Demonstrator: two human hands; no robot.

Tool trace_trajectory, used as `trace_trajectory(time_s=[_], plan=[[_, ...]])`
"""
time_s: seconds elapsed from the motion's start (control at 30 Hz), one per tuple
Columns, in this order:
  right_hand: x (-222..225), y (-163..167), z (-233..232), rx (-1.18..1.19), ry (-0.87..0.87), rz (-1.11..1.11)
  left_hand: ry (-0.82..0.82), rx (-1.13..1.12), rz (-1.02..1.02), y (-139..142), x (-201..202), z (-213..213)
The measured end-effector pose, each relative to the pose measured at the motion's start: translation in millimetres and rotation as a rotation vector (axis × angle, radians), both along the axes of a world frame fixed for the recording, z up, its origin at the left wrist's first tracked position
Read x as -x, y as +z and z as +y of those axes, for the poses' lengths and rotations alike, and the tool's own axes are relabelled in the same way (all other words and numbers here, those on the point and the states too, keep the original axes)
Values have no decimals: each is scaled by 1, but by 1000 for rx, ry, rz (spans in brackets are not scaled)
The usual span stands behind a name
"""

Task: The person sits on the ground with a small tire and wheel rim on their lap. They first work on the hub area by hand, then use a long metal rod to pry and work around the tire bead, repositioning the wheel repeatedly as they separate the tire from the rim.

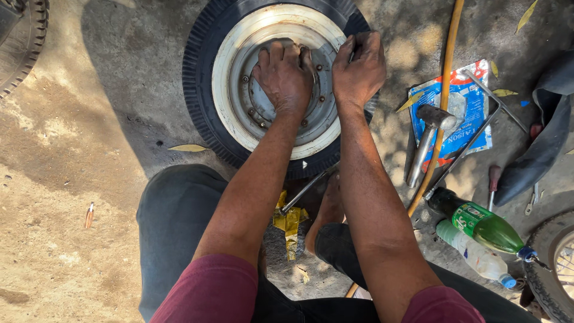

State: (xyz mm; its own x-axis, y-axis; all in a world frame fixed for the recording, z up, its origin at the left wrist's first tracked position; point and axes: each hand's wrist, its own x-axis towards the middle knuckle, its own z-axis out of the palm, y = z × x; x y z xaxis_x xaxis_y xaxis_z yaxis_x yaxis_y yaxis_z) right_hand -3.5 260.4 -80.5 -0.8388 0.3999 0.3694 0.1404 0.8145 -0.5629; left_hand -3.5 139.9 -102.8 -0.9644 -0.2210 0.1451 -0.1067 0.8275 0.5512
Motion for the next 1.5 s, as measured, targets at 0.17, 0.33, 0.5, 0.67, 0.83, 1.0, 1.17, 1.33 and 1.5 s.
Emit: trace_trajectory(time_s=[0.17,0.33,0.5,0.67,0.83,1.0,1.17,1.33,1.5], plan=[[0,2,-1,-14,-11,33,16,-37,12,-1,-4,-3],[0,7,-3,-50,-19,25,7,-35,22,5,-3,-4],[-1,16,-3,9,-9,-4,18,-20,22,9,-1,2],[-2,30,-1,-4,6,23,24,-64,81,15,1,0],[-1,37,2,26,4,29,-19,-72,196,18,3,-8],[1,37,0,10,-13,-5,13,-14,190,15,8,-7],[4,36,-4,-26,-5,2,-6,-46,45,14,10,-8],[7,36,-5,-29,-5,27,-35,-34,61,16,11,-8],[9,34,-3,-44,4,-11,16,-30,-12,15,12,-4]])
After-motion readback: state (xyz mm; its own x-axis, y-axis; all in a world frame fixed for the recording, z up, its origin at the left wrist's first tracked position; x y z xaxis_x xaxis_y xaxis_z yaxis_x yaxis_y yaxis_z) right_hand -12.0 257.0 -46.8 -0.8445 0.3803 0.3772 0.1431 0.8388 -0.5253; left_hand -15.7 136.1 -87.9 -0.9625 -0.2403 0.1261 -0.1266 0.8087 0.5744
